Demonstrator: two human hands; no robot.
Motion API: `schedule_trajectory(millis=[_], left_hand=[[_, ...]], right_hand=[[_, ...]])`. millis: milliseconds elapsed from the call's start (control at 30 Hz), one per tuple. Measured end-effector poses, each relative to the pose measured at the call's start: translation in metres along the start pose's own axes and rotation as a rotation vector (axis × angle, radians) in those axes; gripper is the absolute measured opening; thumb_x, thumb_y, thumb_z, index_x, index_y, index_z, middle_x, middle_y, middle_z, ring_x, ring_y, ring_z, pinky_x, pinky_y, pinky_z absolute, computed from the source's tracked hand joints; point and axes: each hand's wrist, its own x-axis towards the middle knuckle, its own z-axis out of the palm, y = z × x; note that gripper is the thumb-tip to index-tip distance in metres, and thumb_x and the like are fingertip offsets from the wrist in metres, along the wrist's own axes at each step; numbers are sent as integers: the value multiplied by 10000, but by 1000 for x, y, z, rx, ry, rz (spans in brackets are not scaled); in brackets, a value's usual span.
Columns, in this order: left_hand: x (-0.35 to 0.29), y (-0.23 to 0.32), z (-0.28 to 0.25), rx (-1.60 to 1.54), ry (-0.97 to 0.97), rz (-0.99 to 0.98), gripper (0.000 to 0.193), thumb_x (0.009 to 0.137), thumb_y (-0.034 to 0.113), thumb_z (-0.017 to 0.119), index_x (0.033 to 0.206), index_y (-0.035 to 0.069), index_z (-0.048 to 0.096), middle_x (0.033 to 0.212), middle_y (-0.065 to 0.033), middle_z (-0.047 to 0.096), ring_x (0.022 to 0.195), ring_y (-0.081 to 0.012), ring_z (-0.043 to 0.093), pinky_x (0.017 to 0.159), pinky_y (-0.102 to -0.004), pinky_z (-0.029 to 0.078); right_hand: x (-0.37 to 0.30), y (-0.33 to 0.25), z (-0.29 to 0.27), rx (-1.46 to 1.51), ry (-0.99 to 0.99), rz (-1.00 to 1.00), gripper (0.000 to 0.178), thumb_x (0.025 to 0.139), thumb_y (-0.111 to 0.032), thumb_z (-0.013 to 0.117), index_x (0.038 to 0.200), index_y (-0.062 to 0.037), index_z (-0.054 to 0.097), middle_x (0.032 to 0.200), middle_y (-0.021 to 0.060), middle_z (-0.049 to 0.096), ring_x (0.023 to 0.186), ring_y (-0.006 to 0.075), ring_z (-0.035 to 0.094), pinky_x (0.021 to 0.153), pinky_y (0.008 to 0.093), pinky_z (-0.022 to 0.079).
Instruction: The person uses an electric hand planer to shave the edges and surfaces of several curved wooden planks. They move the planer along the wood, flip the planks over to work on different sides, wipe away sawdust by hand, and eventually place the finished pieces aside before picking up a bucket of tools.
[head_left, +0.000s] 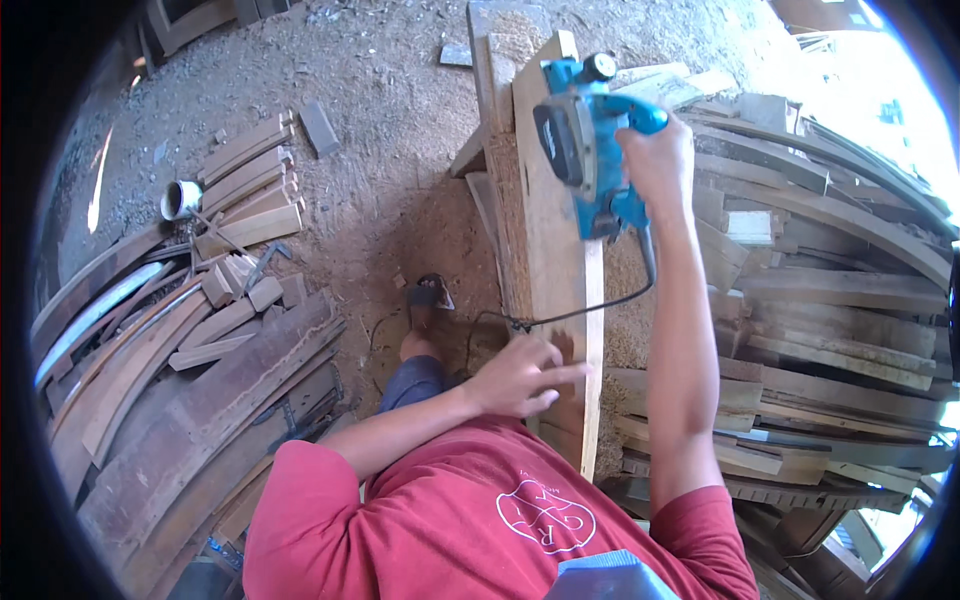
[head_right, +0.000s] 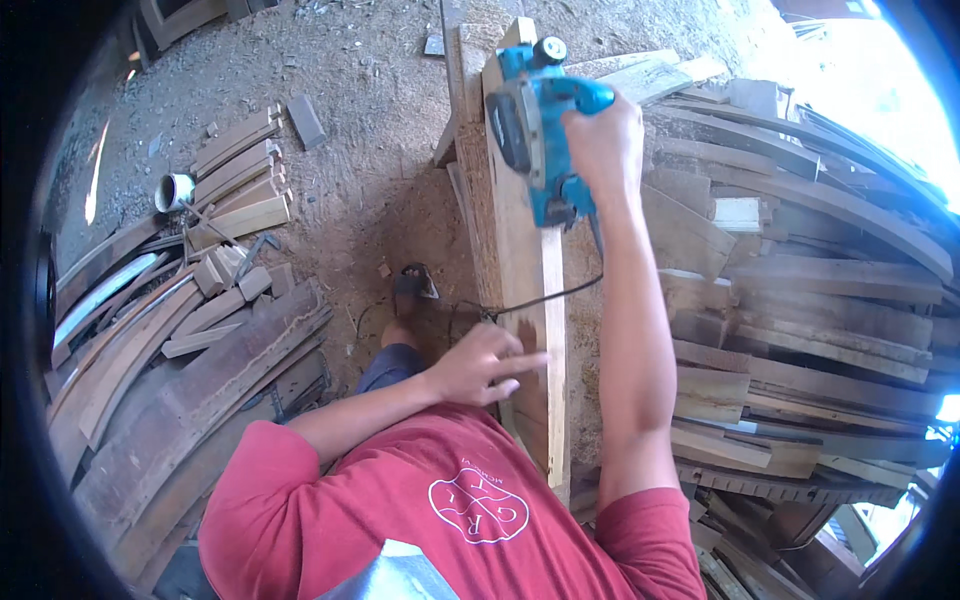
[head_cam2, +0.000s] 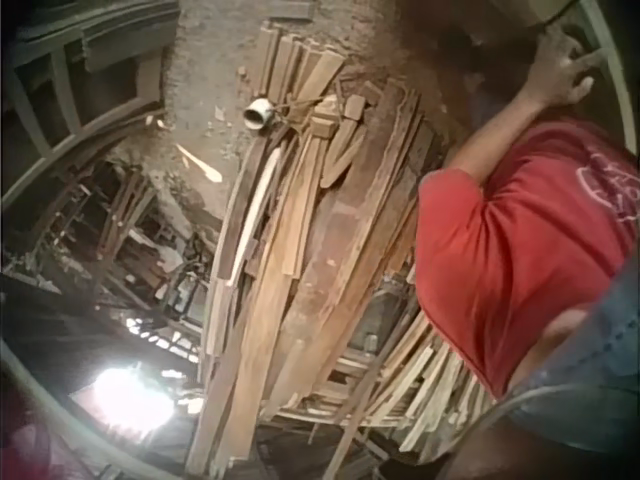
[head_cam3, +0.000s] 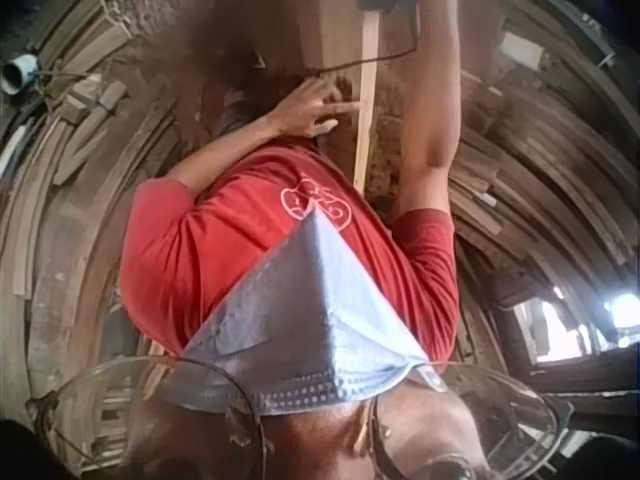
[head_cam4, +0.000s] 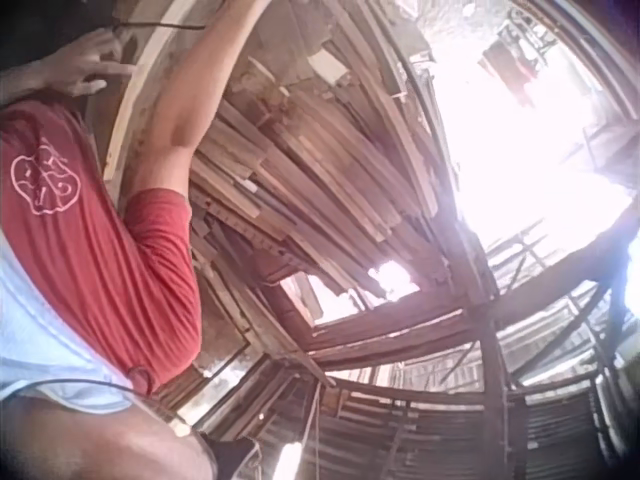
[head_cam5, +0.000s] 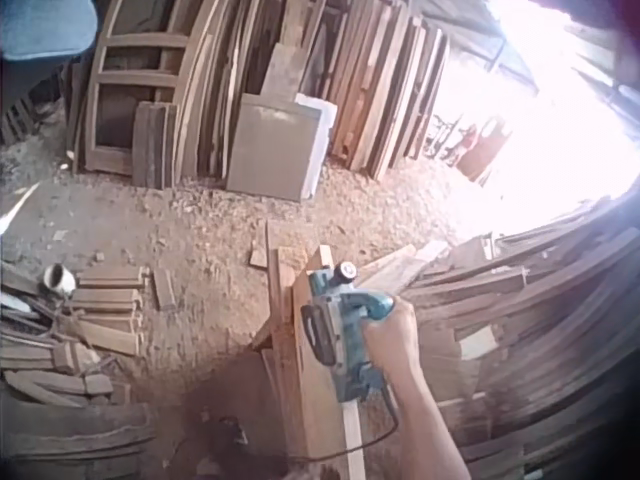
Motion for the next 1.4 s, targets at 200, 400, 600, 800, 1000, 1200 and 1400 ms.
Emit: schedule_trajectory(millis=[200,400,600,800,1000,1200,1400], left_hand=[[11,-32,39,-102,-204,75,851,896,136,670,1639,382,335,976,-139,595,889,-343,634,873,-460,559],[17,-44,34,-201,-307,35,869,898,111,657,1618,469,329,930,-155,595,885,-350,656,816,-480,578],[18,-47,46,-265,-338,35,913,898,63,621,1622,507,286,976,-179,629,965,-377,679,857,-484,592],[17,-44,53,-186,-254,63,927,877,40,620,1626,481,299,1012,-166,626,995,-393,667,924,-484,569],[15,-33,40,-249,-191,-1,857,810,-11,642,1543,409,502,1018,-115,642,898,-332,661,826,-441,577],[-13,-28,-4,-290,469,-379,327,782,-104,515,964,42,743,883,-135,679,830,-313,665,778,-394,538],[26,-63,-2,-333,741,-492,155,1024,86,529,1042,22,670,987,-109,722,931,-224,692,868,-349,532]], right_hand=[[138,-47,45,-114,-57,-51,211,809,-148,747,737,43,694,608,88,640,501,185,620,498,356,493],[156,-42,49,15,-103,-68,211,845,-148,728,705,-2,667,593,58,609,488,166,560,479,351,445],[-10,-38,-8,138,-43,235,179,793,-51,655,937,7,743,598,58,625,490,125,589,490,323,464],[130,-30,34,-40,-80,47,126,831,-105,711,750,-9,703,574,56,599,494,139,560,490,315,413],[240,-22,56,123,-105,49,203,866,-140,651,917,5,784,743,189,726,543,268,666,509,397,531],[37,9,9,-91,-162,-10,159,833,-147,728,826,11,718,588,59,627,501,164,602,524,348,484],[-260,66,-99,94,-108,88,291,838,-16,652,1121,24,707,867,133,724,785,204,694,766,367,534]])
